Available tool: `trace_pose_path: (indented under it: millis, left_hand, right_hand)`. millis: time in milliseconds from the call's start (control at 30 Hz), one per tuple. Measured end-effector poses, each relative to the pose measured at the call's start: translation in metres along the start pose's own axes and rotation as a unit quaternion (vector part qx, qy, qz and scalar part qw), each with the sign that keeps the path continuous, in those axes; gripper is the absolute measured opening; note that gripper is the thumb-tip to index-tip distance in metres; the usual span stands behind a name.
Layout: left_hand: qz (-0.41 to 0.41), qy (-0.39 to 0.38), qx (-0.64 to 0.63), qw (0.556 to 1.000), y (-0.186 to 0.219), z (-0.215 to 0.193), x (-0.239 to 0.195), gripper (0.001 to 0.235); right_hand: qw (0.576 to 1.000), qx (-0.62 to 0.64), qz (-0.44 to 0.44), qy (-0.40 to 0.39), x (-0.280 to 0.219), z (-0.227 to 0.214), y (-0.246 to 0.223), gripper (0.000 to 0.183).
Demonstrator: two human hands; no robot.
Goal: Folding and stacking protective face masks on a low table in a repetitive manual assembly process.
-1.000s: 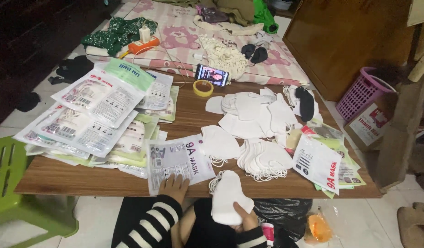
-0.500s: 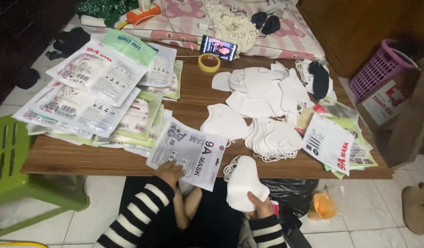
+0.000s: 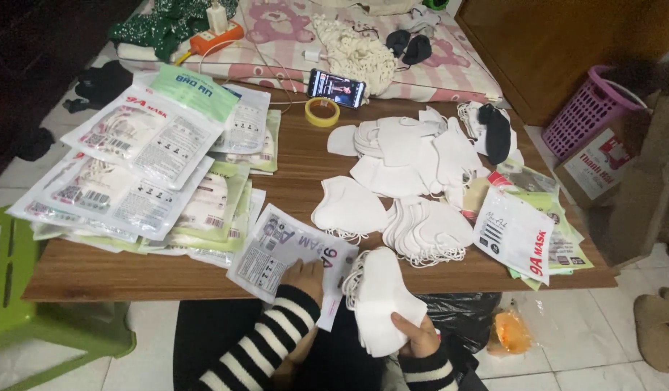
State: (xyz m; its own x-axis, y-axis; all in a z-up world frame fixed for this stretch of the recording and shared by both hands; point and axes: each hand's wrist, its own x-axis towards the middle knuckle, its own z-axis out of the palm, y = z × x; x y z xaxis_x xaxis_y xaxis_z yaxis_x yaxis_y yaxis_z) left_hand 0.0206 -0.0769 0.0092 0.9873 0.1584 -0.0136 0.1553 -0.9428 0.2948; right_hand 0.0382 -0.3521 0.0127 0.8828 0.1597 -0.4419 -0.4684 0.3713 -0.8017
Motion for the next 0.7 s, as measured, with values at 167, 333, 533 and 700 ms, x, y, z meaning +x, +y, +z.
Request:
trace_pose_path:
  millis: [167, 333, 533, 700]
  left_hand:
    - [0.021, -0.116, -0.013, 0.993, 0.016, -0.041, -0.014, 0.076]
    - [0.018, -0.103, 0.029, 0.994, 0.018, -0.022, -0.016, 0.073]
    - [0.037, -0.048, 0.005, 0.998, 0.007, -0.009, -0.019, 0.062]
    - [0.032, 0.008, -0.048, 0.998, -0.001, -0.011, -0.019, 0.06]
  right_hand:
    - [0.99, 0.012, -0.05, -0.132, 0.027, 0.012, 0.014, 0.051]
    - [0.993, 0.032, -0.019, -0.114, 0.014, 0.038, 0.002, 0.056]
    - [0.994, 0.04, -0.028, -0.099, 0.019, 0.023, -0.009, 0.062]
    - [0.998, 0.055, 0.002, -0.03, 0.011, 0.021, -0.019, 0.066]
